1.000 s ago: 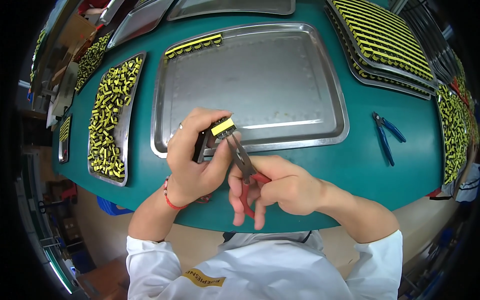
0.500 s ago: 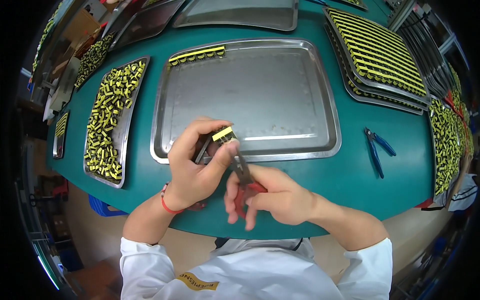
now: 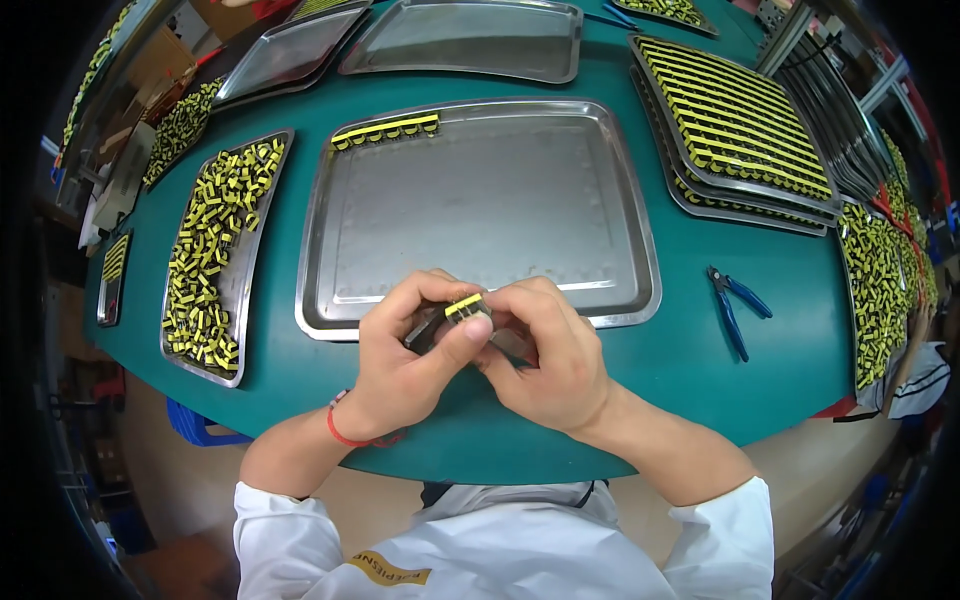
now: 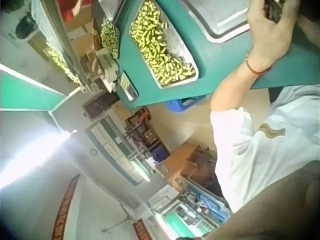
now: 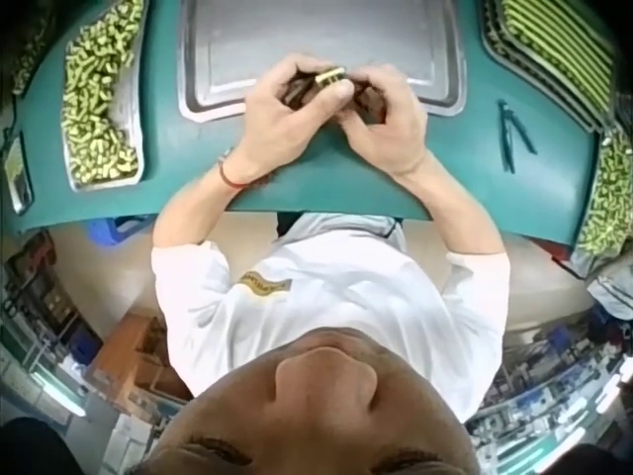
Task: The person assembles electrical components using pliers at a factory workbench.
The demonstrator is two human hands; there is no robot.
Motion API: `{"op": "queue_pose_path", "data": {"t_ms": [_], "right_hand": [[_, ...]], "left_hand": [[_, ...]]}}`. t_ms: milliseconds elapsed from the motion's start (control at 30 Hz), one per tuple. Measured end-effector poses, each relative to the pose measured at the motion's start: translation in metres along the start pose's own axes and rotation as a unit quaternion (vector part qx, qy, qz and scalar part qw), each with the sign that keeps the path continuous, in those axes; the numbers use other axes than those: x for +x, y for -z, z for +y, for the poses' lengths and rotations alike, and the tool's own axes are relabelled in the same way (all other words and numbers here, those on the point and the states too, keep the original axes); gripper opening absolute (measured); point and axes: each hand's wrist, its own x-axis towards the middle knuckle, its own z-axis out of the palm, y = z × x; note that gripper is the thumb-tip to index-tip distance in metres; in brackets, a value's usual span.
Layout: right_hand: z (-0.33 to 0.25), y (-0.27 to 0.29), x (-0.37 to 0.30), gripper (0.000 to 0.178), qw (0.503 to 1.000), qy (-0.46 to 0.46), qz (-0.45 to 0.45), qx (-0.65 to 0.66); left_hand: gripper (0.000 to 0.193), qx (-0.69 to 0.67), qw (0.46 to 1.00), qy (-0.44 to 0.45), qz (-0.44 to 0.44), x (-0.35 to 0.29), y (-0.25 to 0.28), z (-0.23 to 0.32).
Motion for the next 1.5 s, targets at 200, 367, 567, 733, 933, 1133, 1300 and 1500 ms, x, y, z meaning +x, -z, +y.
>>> {"op": "queue_pose_path", "data": {"t_ms": [200, 367, 567, 733, 933, 1133, 1300, 1500], "right_hand": [[0.000, -0.002, -0.001, 0.046, 0.999, 0.015, 0.035, 0.016], [0.006, 0.000, -0.004, 0.047, 0.999, 0.039, 0.013, 0.008], [-0.008, 0.011, 0.002, 0.045, 0.995, 0.032, 0.042, 0.084], [-0.015, 0.002, -0.002, 0.040, 0.984, -0.083, -0.049, 0.152], [-0.012, -0.004, 0.000, 0.034, 0.986, -0.097, -0.039, 0.127], [-0.011, -0.004, -0.003, 0.033, 0.988, -0.085, -0.055, 0.117], [-0.016, -0.007, -0.006, 0.033, 0.980, -0.128, -0.037, 0.147], [-0.012, -0.010, -0.008, 0.032, 0.987, -0.102, -0.053, 0.115]], "left_hand": [[0.020, -0.099, 0.995, 0.003, 0.006, 0.003, -0.007, 0.003], [0.021, -0.112, 0.992, 0.044, -0.021, 0.004, 0.001, 0.006], [0.064, -0.473, 0.869, 0.140, -0.045, 0.010, 0.014, -0.011], [0.069, -0.505, 0.847, 0.166, 0.002, 0.011, 0.005, -0.001], [0.075, -0.315, 0.941, 0.044, -0.113, 0.007, 0.006, -0.008], [0.079, -0.231, 0.965, 0.033, -0.117, 0.005, 0.005, -0.007], [0.077, -0.217, 0.968, 0.033, -0.124, 0.005, 0.005, -0.008], [0.071, -0.180, 0.980, 0.020, -0.085, 0.005, -0.002, -0.015]]}}
